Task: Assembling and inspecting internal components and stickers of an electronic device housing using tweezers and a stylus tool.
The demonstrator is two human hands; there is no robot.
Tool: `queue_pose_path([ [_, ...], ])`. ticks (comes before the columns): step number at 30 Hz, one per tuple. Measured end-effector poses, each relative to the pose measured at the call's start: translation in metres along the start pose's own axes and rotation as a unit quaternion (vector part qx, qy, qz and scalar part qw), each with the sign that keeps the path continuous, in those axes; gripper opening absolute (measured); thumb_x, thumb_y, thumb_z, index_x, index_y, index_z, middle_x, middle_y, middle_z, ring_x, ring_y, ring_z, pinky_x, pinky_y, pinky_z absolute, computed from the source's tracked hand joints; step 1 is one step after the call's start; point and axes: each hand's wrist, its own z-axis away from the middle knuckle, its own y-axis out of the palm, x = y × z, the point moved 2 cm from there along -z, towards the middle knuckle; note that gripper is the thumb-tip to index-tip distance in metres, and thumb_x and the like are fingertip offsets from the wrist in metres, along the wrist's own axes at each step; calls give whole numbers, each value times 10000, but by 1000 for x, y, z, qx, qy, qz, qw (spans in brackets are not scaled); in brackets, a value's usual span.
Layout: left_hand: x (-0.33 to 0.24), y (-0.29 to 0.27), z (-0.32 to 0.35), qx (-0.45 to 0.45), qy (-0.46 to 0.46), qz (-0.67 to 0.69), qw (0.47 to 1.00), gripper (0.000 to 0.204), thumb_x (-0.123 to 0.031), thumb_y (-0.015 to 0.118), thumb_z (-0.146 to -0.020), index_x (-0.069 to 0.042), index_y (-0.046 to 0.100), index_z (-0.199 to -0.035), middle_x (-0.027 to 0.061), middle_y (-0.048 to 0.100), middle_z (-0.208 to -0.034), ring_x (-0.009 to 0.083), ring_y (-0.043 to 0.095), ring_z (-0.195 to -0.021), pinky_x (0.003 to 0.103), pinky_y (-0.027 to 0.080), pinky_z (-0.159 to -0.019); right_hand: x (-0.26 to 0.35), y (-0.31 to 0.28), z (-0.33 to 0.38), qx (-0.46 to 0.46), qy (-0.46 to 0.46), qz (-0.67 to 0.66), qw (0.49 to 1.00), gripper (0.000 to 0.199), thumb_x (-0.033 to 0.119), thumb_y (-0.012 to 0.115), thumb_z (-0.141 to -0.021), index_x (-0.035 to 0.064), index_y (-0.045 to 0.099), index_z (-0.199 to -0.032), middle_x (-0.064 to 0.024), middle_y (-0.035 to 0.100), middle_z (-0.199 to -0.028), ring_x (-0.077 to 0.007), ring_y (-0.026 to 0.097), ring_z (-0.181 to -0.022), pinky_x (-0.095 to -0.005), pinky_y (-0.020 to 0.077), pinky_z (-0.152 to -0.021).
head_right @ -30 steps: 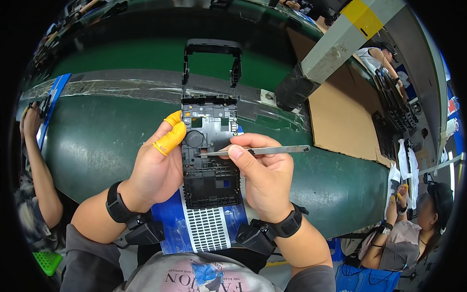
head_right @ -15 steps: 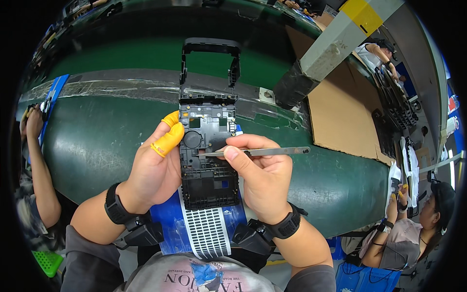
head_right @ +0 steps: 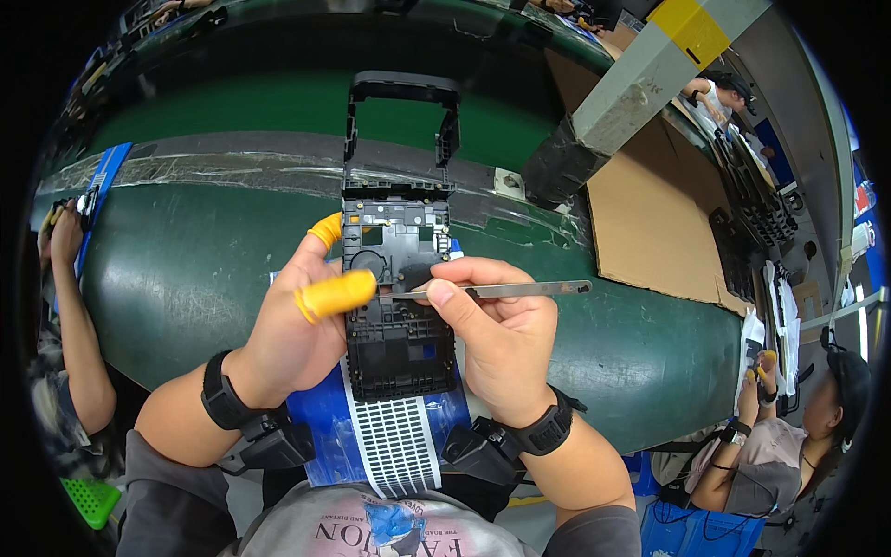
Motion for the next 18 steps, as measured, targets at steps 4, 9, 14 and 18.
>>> queue_pose_path([
  [4, 4, -3, -1, 9, 41, -51, 998, 571, 73, 493, -727, -40, 230, -1221, 143, 468, -1079, 211, 503, -976, 331, 417, -842, 3, 1, -1, 9, 1, 9, 1000, 161, -9, 578, -745, -47, 548, -899, -108, 595, -805, -129, 574, -738, -217, 450, -671],
  [9, 0, -3, -8, -20, 53, -58, 997, 601, 137, 453, -675, -31, 240, -1211, 145, 480, -1061, 217, 511, -964, 332, 431, -826, 12, -12, -10, -19, 7, -54, 998, 159, 32, 583, -747, -33, 557, -890, -110, 599, -765, -69, 496, -566, -158, 357, -492],
  [14, -17, -30, -52, -116, 65, -33, 991, 385, 61, 398, -704, -16, 404, -1081, 126, 522, -999, 228, 537, -895, 330, 450, -791, 12, -24, -20, -61, -35, -55, 996, 143, 38, 588, -741, -23, 572, -869, -70, 586, -714, -34, 435, -510, -140, 309, -427],
  [18, -58, -66, -138, -90, -11, 13, 996, 294, -63, 387, -785, -33, 433, -1073, 136, 525, -998, 263, 526, -910, 402, 417, -835, -7, -22, -22, -69, -18, -53, 996, 148, 53, 613, -723, -8, 572, -851, -35, 574, -694, -33, 440, -518, -153, 327, -445],
])
